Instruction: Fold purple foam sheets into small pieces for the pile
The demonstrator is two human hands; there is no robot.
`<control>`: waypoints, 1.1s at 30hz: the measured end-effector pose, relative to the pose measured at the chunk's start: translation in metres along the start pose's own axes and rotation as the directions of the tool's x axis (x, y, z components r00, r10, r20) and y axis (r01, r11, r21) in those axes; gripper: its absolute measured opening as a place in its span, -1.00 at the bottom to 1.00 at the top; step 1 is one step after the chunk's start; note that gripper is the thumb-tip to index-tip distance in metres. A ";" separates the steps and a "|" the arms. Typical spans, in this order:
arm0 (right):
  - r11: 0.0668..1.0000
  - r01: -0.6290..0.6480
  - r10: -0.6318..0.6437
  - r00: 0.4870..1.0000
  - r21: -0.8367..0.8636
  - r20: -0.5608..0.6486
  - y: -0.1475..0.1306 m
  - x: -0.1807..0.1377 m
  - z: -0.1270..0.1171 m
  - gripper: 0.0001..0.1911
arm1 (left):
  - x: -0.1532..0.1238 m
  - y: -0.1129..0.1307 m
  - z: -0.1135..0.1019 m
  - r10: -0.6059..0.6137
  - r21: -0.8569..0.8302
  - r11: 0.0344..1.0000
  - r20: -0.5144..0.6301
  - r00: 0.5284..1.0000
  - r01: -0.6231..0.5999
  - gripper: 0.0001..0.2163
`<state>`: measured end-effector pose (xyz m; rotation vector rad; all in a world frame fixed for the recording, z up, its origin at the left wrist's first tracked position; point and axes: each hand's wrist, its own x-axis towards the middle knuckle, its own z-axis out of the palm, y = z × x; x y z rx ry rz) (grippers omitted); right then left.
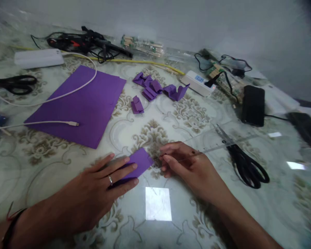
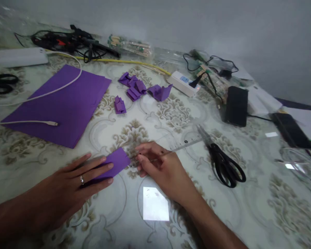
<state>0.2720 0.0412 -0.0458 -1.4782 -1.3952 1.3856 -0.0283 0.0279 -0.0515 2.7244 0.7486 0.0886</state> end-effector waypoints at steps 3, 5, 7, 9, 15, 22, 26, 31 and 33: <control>0.999 0.016 -0.017 1.000 0.041 0.019 0.003 0.001 0.000 -0.85 | -0.001 0.001 0.000 0.006 0.028 1.000 0.003 1.000 -0.006 -0.39; 0.998 0.012 -0.014 0.999 0.055 0.033 0.002 0.002 0.000 -0.86 | -0.001 0.002 0.000 -0.006 0.037 0.999 -0.023 1.000 0.007 -0.41; 0.998 0.008 -0.011 0.999 0.061 0.042 0.001 0.003 0.000 -0.87 | -0.002 0.002 0.001 -0.011 0.034 0.999 -0.044 0.999 0.013 -0.43; 0.998 0.018 -0.021 0.999 0.057 0.044 0.000 0.002 0.000 -0.89 | -0.002 0.001 0.001 -0.007 0.030 1.000 -0.048 0.999 0.009 -0.43; 0.998 0.048 -0.046 0.998 -0.037 0.036 -0.002 -0.004 0.004 -0.92 | -0.001 -0.003 0.000 0.045 0.021 0.999 -0.011 0.999 -0.045 -0.41; 0.998 0.049 -0.048 0.998 -0.033 0.045 -0.005 -0.010 0.012 -0.90 | -0.001 -0.003 0.001 0.018 0.001 1.000 0.000 1.000 -0.018 -0.46; 0.997 0.013 -0.008 0.998 -0.073 0.059 -0.005 -0.012 0.014 -0.90 | 0.000 -0.006 0.000 0.052 0.013 0.999 0.022 0.998 -0.052 -0.44; 0.991 -0.007 0.012 0.999 -0.134 0.032 -0.004 -0.015 0.018 -0.93 | 0.002 -0.004 -0.001 0.014 -0.004 1.000 0.006 1.000 -0.013 -0.45; 0.993 -0.024 0.028 0.999 -0.112 0.033 -0.004 -0.017 0.019 -0.95 | 0.002 -0.004 -0.003 0.000 -0.024 1.000 0.000 1.000 0.000 -0.47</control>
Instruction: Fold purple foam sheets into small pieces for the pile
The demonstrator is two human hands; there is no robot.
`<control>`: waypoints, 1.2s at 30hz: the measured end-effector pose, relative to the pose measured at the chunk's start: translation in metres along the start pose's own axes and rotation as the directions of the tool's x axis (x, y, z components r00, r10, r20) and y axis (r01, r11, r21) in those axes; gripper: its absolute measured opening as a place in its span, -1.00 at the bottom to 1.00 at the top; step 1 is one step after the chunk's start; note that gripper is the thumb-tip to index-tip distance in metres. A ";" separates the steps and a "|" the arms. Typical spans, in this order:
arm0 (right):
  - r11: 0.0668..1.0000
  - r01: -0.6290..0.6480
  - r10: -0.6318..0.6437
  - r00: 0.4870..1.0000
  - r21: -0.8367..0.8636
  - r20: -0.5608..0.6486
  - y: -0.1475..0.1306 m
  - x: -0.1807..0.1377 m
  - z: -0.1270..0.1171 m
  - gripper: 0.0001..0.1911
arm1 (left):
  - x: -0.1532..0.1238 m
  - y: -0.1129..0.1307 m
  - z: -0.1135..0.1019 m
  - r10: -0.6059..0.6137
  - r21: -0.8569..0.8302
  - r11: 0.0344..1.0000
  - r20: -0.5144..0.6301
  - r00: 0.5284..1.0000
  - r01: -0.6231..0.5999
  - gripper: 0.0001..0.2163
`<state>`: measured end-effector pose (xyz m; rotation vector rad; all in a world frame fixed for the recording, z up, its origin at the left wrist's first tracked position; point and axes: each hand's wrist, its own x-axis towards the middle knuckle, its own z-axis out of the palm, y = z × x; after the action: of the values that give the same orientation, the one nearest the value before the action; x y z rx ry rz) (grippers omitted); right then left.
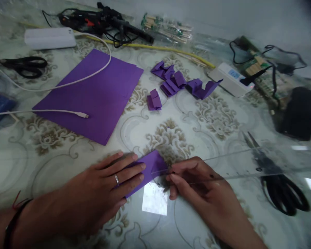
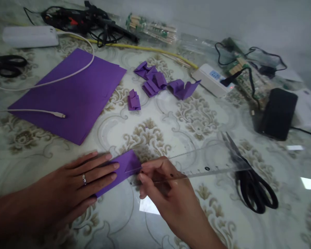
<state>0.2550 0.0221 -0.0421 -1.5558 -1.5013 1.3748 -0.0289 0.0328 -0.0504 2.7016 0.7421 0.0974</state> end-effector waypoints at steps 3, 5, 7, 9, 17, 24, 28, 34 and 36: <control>0.999 -0.044 0.043 0.999 0.028 0.027 0.001 -0.002 0.002 -0.90 | -0.001 -0.001 -0.003 -0.003 -0.054 0.999 -0.005 1.000 0.003 -0.51; 0.997 -0.058 0.057 0.998 0.044 0.038 0.002 -0.003 0.004 -0.89 | -0.002 -0.003 -0.005 0.004 -0.094 0.996 -0.004 1.000 -0.004 -0.52; 0.996 -0.044 0.042 0.999 0.075 0.035 0.002 -0.004 0.007 -0.89 | -0.002 -0.005 -0.006 0.009 -0.130 0.992 -0.008 1.000 -0.010 -0.54; 0.993 -0.027 0.023 0.999 0.111 0.034 0.002 -0.004 0.010 -0.89 | -0.003 -0.007 -0.006 0.013 -0.158 0.987 -0.018 1.000 -0.015 -0.54; 0.990 -0.004 -0.009 0.996 0.144 0.088 0.010 -0.006 0.015 -0.88 | -0.003 -0.020 -0.014 0.063 -0.242 0.968 -0.025 0.998 -0.067 -0.60; 0.998 -0.047 0.043 0.993 0.034 0.108 0.007 -0.009 0.017 -0.82 | -0.002 -0.028 -0.026 0.105 -0.305 0.947 -0.012 0.994 -0.104 -0.55; 0.997 -0.072 0.073 0.993 -0.023 0.093 0.002 -0.008 0.022 -0.86 | -0.003 -0.027 -0.026 0.107 -0.327 0.940 0.017 0.994 -0.096 -0.52; 0.998 0.056 -0.055 0.998 0.029 -0.037 -0.002 -0.011 0.015 -0.86 | -0.001 -0.027 -0.026 0.097 -0.322 0.943 0.017 0.995 -0.086 -0.51; 0.998 0.015 -0.010 0.997 0.068 -0.077 -0.006 -0.012 0.008 -0.86 | -0.001 -0.027 -0.025 0.093 -0.327 0.942 0.015 0.996 -0.083 -0.51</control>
<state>0.2478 0.0103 -0.0357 -1.5365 -1.4014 1.3311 -0.0469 0.0618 -0.0356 2.4129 0.5409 0.1831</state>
